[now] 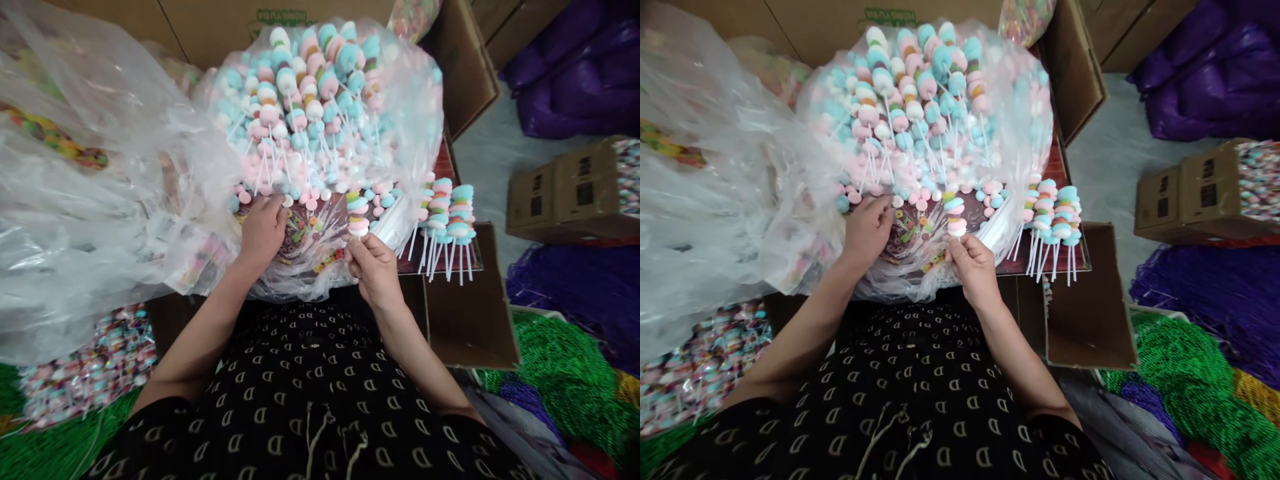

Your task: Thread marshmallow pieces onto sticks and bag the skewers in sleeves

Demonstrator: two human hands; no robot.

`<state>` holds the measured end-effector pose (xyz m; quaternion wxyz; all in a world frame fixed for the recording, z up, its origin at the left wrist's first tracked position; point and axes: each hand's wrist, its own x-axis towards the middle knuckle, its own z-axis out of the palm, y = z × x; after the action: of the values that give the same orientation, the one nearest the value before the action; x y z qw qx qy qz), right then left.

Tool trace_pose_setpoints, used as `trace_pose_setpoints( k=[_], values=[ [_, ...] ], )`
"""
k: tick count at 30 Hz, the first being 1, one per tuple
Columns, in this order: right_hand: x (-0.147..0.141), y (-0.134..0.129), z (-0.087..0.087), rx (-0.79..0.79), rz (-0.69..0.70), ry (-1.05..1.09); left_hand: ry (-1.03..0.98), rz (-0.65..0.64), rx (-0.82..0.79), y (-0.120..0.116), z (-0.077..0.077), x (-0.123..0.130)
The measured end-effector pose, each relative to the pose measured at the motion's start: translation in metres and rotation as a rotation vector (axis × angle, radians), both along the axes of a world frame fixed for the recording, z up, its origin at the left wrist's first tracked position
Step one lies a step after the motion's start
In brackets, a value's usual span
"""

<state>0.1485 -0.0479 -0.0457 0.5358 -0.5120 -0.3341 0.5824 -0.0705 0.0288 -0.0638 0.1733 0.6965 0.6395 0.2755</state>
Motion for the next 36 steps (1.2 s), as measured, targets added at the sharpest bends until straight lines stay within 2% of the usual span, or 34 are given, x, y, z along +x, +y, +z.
trace_pose_setpoints(
  k=[3, 6, 9, 13, 17, 21, 28, 32, 36],
  values=[
    [0.001, 0.008, 0.002, 0.018, -0.049, 0.002, 0.228, 0.044, -0.091, 0.012, 0.003, 0.008],
    [0.001, 0.012, 0.001, 0.021, -0.069, 0.005, 0.333, 0.05, -0.167, 0.017, 0.008, 0.019],
    [0.002, 0.015, 0.0, 0.013, -0.076, -0.005, 0.334, 0.044, -0.166, 0.018, 0.008, 0.02],
    [0.004, 0.02, -0.001, 0.033, -0.105, -0.037, 0.25, 0.012, -0.044, 0.01, 0.0, 0.011],
    [0.004, 0.023, -0.004, 0.018, -0.128, -0.059, 0.111, -0.131, 0.051, -0.003, -0.002, 0.01],
    [0.001, 0.022, -0.008, 0.027, -0.126, -0.041, 0.005, -0.283, 0.018, 0.002, 0.004, 0.031],
    [0.002, 0.019, -0.015, 0.007, -0.125, -0.026, 0.282, -0.287, -0.123, 0.025, 0.016, 0.078],
    [0.003, 0.017, -0.019, 0.021, -0.113, -0.017, 0.394, -0.273, -0.12, 0.02, 0.015, 0.088],
    [0.003, 0.016, -0.022, 0.037, -0.097, -0.008, 0.447, -0.34, -0.067, 0.01, 0.01, 0.09]
  ],
)
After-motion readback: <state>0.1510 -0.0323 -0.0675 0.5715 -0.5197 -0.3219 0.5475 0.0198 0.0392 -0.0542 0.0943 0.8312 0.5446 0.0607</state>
